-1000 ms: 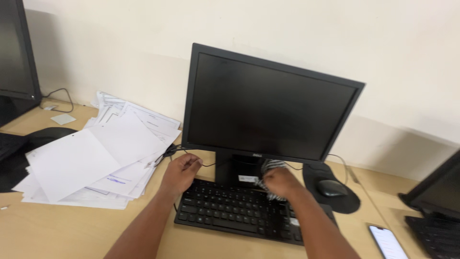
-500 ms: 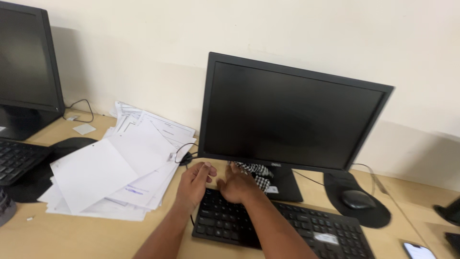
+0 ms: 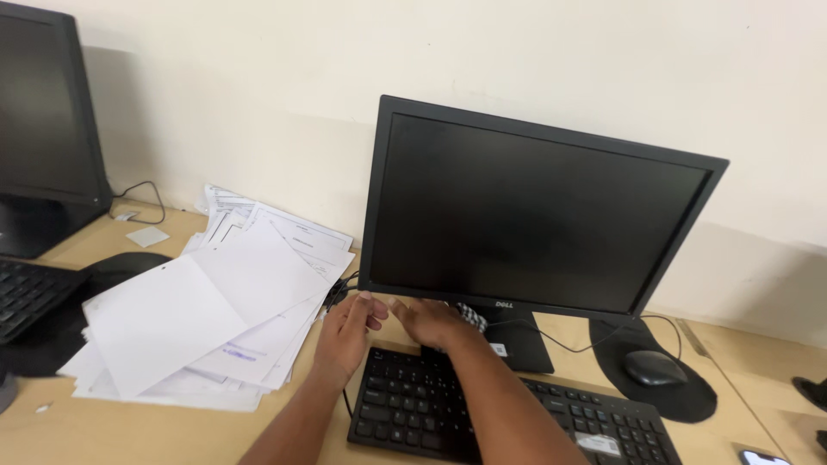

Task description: The person wipes a computer monitor, keyboard, and mouse with a cloth.

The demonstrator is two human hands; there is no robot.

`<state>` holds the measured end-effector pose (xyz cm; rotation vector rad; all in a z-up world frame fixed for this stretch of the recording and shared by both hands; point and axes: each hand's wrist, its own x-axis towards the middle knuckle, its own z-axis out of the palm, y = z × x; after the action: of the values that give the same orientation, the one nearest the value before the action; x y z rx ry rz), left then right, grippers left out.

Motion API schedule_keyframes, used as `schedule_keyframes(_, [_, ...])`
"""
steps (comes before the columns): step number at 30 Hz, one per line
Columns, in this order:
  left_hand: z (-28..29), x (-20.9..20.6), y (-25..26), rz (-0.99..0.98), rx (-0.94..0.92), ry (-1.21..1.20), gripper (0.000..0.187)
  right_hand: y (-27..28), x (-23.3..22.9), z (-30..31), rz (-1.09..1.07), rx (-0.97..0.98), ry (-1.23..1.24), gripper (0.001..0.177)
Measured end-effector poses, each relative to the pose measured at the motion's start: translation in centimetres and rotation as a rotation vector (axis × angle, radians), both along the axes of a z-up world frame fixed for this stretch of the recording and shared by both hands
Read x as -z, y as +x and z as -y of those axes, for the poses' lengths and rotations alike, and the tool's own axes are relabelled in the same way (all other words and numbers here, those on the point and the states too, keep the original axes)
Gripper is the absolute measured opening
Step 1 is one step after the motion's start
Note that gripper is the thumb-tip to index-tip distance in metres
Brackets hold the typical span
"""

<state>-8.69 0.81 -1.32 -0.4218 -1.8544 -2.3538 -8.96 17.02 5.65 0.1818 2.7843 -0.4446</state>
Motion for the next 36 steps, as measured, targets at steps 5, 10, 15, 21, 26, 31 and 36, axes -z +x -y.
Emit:
schedule_keyframes(5, [-0.3, 1.0, 0.0, -0.077, -0.038, -0.018, 0.046, 4.2, 0.8, -3.1, 0.019, -0.163, -0.037, 0.080])
schedule_keyframes(10, [-0.4, -0.4, 1.9, 0.047, -0.036, -0.139, 0.048, 11.7, -2.6, -5.5, 0.126, 0.083, 0.005, 0.086])
schedule_keyframes(15, [-0.6, -1.8, 3.1, 0.038, -0.034, -0.286, 0.049, 13.2, -2.4, -10.4, 0.068, 0.169, 0.054, 0.091])
schedule_keyframes(21, [-0.6, -1.7, 3.0, 0.068, -0.018, -0.279, 0.048, 9.1, 0.2, -13.3, 0.031, 0.225, 0.185, 0.088])
schedule_keyframes(26, [-0.9, -1.5, 2.0, -0.017, 0.023, -0.248, 0.041, 3.6, 2.7, -15.9, -0.048, 0.200, 0.185, 0.074])
schedule_keyframes(31, [-1.0, -2.7, 2.8, 0.027, -0.026, -0.288, 0.041, 0.3, 4.3, -18.2, -0.133, 0.230, 0.013, 0.066])
schedule_keyframes(36, [-1.1, -3.4, 3.2, 0.028, -0.091, -0.447, 0.042, 2.1, 4.2, -19.6, -0.191, 0.260, -0.066, 0.054])
